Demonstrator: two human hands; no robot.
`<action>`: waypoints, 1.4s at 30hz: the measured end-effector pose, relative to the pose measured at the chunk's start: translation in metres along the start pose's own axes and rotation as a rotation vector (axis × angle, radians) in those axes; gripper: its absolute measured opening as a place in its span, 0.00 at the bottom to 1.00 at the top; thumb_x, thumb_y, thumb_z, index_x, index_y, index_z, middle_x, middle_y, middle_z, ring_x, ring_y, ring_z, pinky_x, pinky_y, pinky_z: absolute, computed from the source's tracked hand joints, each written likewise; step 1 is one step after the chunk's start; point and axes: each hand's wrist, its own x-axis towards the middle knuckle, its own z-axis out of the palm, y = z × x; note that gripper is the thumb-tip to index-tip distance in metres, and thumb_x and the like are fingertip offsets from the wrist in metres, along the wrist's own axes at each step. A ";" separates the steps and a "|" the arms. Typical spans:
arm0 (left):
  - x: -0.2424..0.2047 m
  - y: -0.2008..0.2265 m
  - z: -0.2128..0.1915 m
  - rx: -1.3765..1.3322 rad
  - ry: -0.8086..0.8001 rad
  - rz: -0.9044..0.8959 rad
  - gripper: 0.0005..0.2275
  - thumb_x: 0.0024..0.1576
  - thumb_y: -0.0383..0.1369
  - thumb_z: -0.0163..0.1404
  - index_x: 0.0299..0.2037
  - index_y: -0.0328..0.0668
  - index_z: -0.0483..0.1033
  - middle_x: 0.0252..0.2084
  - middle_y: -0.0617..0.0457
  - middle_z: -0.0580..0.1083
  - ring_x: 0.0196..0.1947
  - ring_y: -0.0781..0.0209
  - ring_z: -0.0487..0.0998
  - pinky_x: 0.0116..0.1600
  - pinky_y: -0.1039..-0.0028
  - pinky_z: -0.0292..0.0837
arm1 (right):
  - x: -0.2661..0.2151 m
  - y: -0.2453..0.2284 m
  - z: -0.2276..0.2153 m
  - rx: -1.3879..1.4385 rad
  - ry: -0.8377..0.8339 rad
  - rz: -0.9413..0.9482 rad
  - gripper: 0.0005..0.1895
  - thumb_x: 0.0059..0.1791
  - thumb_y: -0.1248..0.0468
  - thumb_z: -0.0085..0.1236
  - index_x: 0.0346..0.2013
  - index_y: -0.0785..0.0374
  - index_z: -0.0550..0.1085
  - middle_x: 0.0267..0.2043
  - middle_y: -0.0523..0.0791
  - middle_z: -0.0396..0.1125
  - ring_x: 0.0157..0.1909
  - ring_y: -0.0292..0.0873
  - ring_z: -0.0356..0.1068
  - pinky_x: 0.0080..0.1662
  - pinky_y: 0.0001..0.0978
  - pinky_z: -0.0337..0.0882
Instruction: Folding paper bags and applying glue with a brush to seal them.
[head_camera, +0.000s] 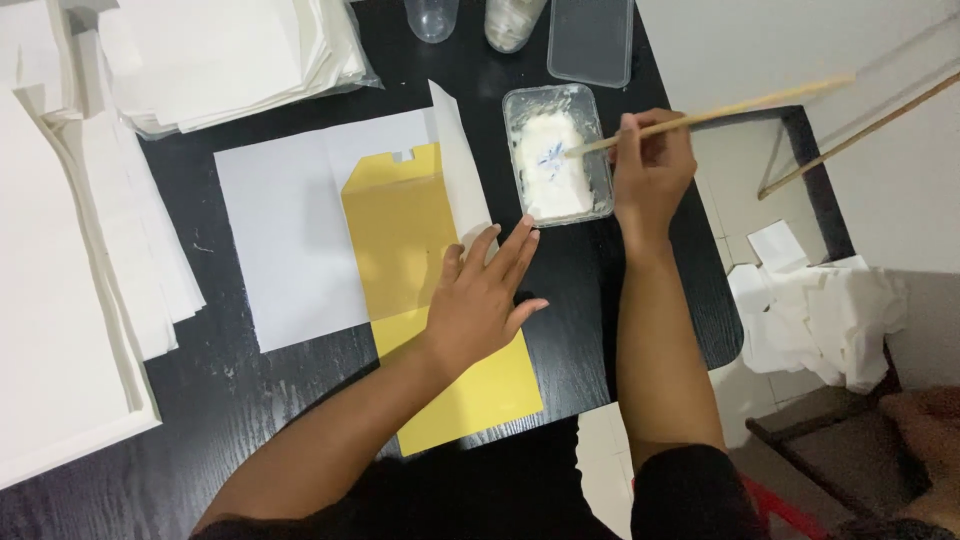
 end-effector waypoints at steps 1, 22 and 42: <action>0.000 0.000 0.000 0.001 0.000 -0.001 0.32 0.66 0.56 0.35 0.75 0.45 0.56 0.77 0.47 0.55 0.71 0.45 0.59 0.63 0.48 0.52 | 0.002 0.002 -0.001 0.001 0.000 0.000 0.02 0.57 0.67 0.55 0.40 0.59 0.72 0.28 0.44 0.69 0.27 0.37 0.72 0.34 0.27 0.73; -0.056 -0.053 -0.006 0.019 0.165 -0.211 0.35 0.61 0.62 0.41 0.63 0.38 0.72 0.64 0.42 0.71 0.67 0.43 0.68 0.68 0.47 0.55 | -0.005 0.015 -0.013 0.860 -0.128 0.384 0.05 0.55 0.59 0.45 0.45 0.49 0.61 0.35 0.43 0.69 0.33 0.33 0.70 0.40 0.18 0.74; -0.105 -0.129 0.004 -0.010 0.368 -0.297 0.30 0.58 0.55 0.53 0.62 0.40 0.66 0.67 0.46 0.68 0.60 0.48 0.70 0.44 0.54 0.67 | -0.026 -0.153 0.187 0.837 -0.901 0.354 0.10 0.51 0.72 0.55 0.42 0.61 0.65 0.38 0.52 0.70 0.33 0.44 0.72 0.40 0.27 0.79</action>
